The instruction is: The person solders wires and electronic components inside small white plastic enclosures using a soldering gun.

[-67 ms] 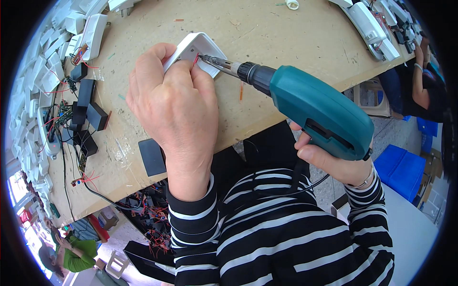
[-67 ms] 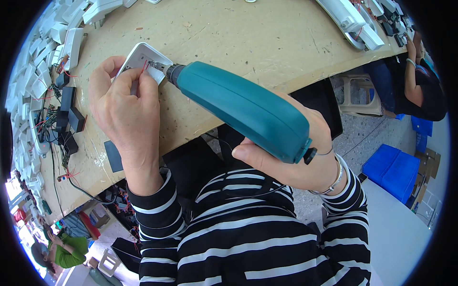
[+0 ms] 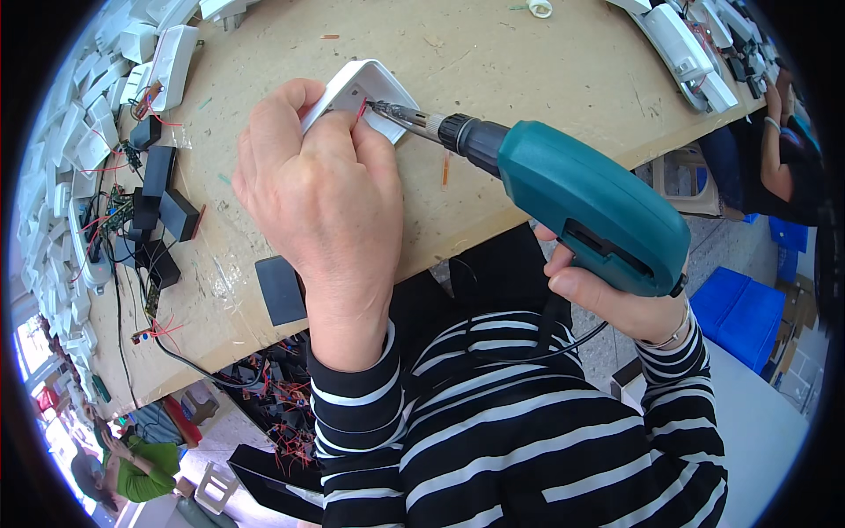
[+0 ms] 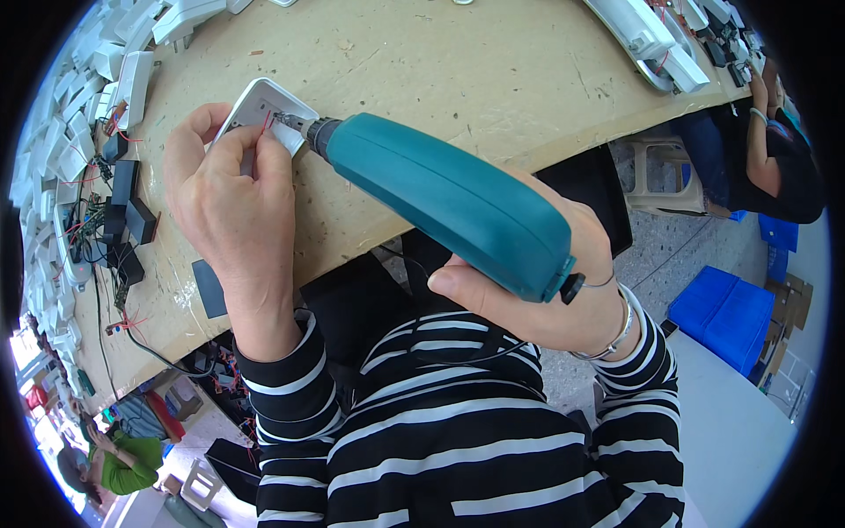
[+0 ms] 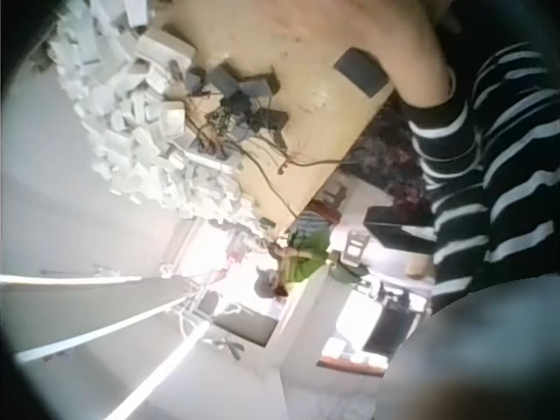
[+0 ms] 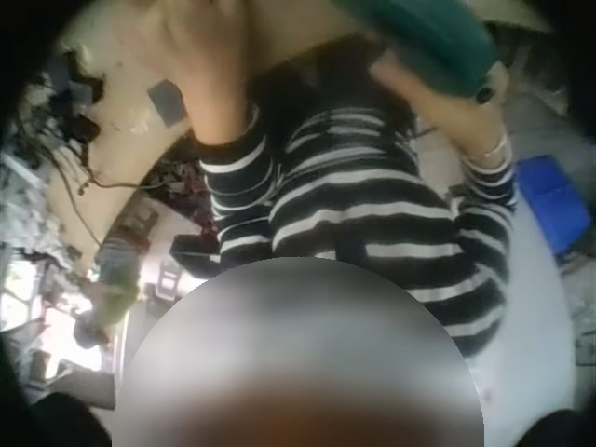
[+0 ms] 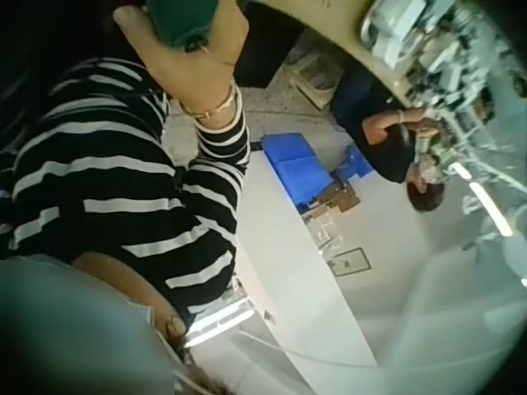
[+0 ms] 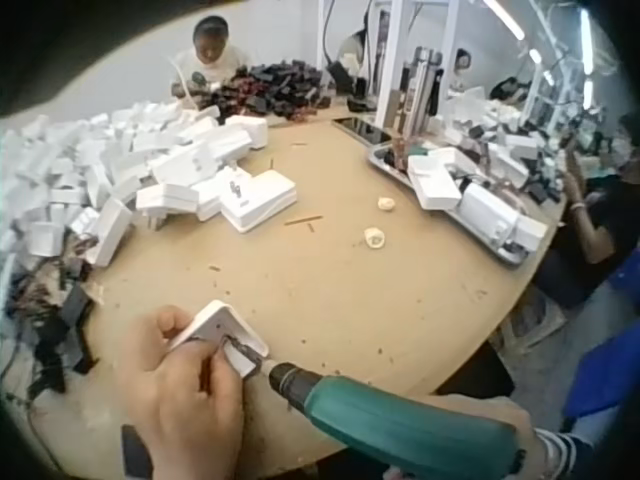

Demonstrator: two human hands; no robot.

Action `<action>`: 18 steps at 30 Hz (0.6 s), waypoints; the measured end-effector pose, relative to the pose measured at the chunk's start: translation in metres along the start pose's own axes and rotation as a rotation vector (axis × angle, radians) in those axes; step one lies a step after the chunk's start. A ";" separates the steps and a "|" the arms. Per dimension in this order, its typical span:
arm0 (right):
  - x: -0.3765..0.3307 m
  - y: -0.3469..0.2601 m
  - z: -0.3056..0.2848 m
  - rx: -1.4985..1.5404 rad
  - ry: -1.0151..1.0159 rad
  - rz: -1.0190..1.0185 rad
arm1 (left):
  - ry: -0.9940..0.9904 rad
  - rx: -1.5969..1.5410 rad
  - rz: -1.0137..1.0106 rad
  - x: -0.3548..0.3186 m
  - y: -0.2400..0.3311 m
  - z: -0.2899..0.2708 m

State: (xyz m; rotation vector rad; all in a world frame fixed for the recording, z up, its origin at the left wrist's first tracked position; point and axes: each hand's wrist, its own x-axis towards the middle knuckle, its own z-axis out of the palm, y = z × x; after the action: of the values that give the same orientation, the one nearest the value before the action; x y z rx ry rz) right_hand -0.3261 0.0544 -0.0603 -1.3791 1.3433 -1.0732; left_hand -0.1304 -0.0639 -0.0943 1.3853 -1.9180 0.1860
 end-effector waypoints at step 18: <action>-0.007 -0.003 -0.002 0.099 0.047 0.079 | 0.002 0.002 0.007 0.000 0.000 0.000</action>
State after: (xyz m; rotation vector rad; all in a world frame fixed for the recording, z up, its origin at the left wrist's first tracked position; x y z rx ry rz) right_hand -0.3280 0.0619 -0.0571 -1.2254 1.3499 -1.1099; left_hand -0.1307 -0.0639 -0.0942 1.3794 -1.9222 0.1926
